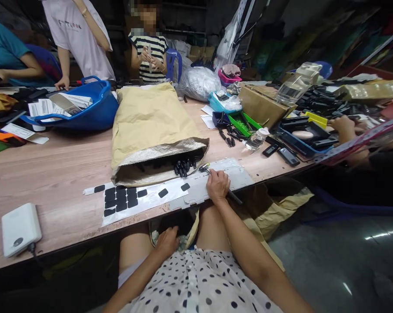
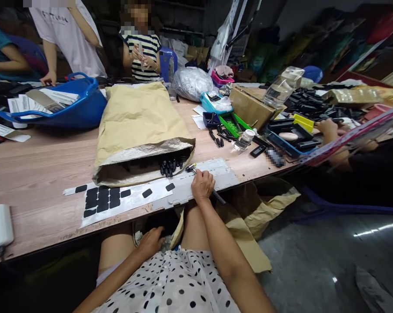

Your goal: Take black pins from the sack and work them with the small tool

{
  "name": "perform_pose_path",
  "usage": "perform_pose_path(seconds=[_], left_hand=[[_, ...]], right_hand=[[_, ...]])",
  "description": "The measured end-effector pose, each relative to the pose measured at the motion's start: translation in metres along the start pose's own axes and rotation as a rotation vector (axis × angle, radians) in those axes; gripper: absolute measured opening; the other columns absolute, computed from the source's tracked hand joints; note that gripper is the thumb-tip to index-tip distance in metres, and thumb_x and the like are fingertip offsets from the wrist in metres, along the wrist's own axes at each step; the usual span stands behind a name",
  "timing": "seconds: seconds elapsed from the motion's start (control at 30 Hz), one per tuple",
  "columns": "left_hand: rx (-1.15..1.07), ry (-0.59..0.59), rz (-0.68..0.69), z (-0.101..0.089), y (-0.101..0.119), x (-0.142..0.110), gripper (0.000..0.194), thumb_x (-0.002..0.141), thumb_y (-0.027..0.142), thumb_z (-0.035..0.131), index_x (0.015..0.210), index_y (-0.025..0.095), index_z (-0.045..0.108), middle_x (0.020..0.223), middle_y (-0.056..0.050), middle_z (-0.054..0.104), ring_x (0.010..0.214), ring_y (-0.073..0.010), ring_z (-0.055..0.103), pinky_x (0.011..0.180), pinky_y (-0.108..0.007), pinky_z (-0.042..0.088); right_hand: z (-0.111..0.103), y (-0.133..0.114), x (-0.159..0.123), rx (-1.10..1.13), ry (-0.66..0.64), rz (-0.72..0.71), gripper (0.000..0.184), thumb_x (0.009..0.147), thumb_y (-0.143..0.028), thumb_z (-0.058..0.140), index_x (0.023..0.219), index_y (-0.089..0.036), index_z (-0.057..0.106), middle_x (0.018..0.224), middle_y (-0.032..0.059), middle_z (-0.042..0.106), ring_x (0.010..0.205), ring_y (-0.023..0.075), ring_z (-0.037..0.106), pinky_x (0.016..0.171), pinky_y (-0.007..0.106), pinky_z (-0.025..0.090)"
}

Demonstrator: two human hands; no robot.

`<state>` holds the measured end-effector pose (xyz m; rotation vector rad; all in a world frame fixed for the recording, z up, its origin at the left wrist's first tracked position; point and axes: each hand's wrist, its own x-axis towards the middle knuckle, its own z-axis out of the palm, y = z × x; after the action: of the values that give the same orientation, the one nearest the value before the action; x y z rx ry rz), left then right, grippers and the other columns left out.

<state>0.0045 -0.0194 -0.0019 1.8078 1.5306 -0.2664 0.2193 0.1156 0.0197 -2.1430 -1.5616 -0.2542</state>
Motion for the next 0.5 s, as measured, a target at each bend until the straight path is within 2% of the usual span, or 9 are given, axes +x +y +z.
perform_pose_path(seconds=[0.07, 0.13, 0.2, 0.23, 0.27, 0.33, 0.4, 0.43, 0.5], left_hand=[[-0.04, -0.026, 0.11, -0.009, 0.009, -0.003, 0.034, 0.084, 0.02, 0.058, 0.116, 0.023, 0.068, 0.117, -0.01, 0.073, 0.107, -0.0264, 0.069, 0.087, -0.033, 0.05], [-0.153, 0.013, 0.253, -0.024, 0.022, -0.003, 0.025, 0.082, 0.022, 0.06, 0.103, 0.024, 0.072, 0.102, -0.005, 0.076, 0.095, -0.0228, 0.07, 0.079, -0.029, 0.05], [-0.301, 0.142, 0.354, -0.047, 0.036, 0.003, 0.019, 0.084, 0.026, 0.059, 0.095, 0.023, 0.074, 0.085, -0.002, 0.075, 0.079, -0.0192, 0.068, 0.071, -0.027, 0.049], [-0.37, 0.253, 0.37, -0.061, 0.041, 0.009, 0.019, 0.085, 0.028, 0.058, 0.095, 0.023, 0.074, 0.08, -0.001, 0.074, 0.073, -0.018, 0.067, 0.069, -0.027, 0.048], [-0.428, 0.39, 0.351, -0.076, 0.045, 0.018, 0.021, 0.087, 0.031, 0.056, 0.096, 0.023, 0.074, 0.078, -0.001, 0.073, 0.071, -0.0173, 0.065, 0.069, -0.027, 0.048], [-0.48, 0.63, 0.224, -0.108, 0.048, 0.04, 0.023, 0.088, 0.032, 0.054, 0.097, 0.023, 0.073, 0.078, -0.001, 0.072, 0.07, -0.0175, 0.064, 0.07, -0.028, 0.049], [-0.451, 0.799, 0.093, -0.136, 0.046, 0.065, 0.022, 0.085, 0.029, 0.056, 0.097, 0.021, 0.072, 0.083, -0.003, 0.072, 0.079, -0.0201, 0.066, 0.075, -0.03, 0.05], [-0.416, 0.839, 0.037, -0.147, 0.045, 0.076, 0.021, 0.083, 0.027, 0.057, 0.095, 0.02, 0.072, 0.085, -0.005, 0.071, 0.084, -0.0217, 0.066, 0.077, -0.031, 0.05], [-0.343, 0.826, -0.062, -0.162, 0.043, 0.093, 0.02, 0.079, 0.027, 0.06, 0.092, 0.019, 0.072, 0.09, -0.008, 0.071, 0.09, -0.0247, 0.066, 0.078, -0.033, 0.05]], right_hand=[[0.0, 0.0, 0.0, 0.006, 0.001, 0.002, 0.028, 0.092, -0.019, 0.054, 0.112, -0.024, 0.072, 0.099, 0.0086, 0.058, 0.095, 0.0243, 0.044, 0.079, 0.034, 0.031], [-0.001, -0.001, 0.0, 0.016, -0.003, 0.008, 0.028, 0.092, -0.019, 0.054, 0.112, -0.024, 0.072, 0.099, 0.0089, 0.058, 0.096, 0.0245, 0.044, 0.079, 0.034, 0.031], [-0.002, -0.001, 0.0, 0.027, -0.014, 0.015, 0.028, 0.092, -0.018, 0.054, 0.113, -0.024, 0.072, 0.1, 0.0093, 0.058, 0.097, 0.025, 0.045, 0.079, 0.035, 0.031], [-0.003, -0.001, 0.0, 0.033, -0.021, 0.017, 0.028, 0.092, -0.018, 0.054, 0.113, -0.024, 0.072, 0.1, 0.0096, 0.059, 0.097, 0.0252, 0.045, 0.079, 0.035, 0.031], [-0.004, -0.002, 0.0, 0.038, -0.028, 0.018, 0.029, 0.092, -0.018, 0.054, 0.113, -0.024, 0.072, 0.101, 0.0099, 0.059, 0.097, 0.0254, 0.045, 0.079, 0.035, 0.031], [-0.005, -0.002, 0.0, 0.046, -0.037, 0.017, 0.029, 0.092, -0.018, 0.053, 0.114, -0.024, 0.072, 0.101, 0.0102, 0.059, 0.097, 0.0256, 0.045, 0.079, 0.035, 0.031], [-0.006, -0.003, 0.0, 0.05, -0.039, 0.019, 0.029, 0.092, -0.018, 0.053, 0.114, -0.024, 0.072, 0.1, 0.0102, 0.059, 0.098, 0.0257, 0.045, 0.079, 0.035, 0.031], [-0.006, -0.003, 0.0, 0.05, -0.04, 0.02, 0.029, 0.093, -0.018, 0.053, 0.114, -0.024, 0.072, 0.1, 0.0101, 0.059, 0.098, 0.0257, 0.045, 0.079, 0.035, 0.031], [-0.006, -0.004, 0.0, 0.05, -0.042, 0.021, 0.03, 0.093, -0.018, 0.053, 0.114, -0.024, 0.072, 0.1, 0.01, 0.059, 0.097, 0.0255, 0.045, 0.079, 0.035, 0.031]])
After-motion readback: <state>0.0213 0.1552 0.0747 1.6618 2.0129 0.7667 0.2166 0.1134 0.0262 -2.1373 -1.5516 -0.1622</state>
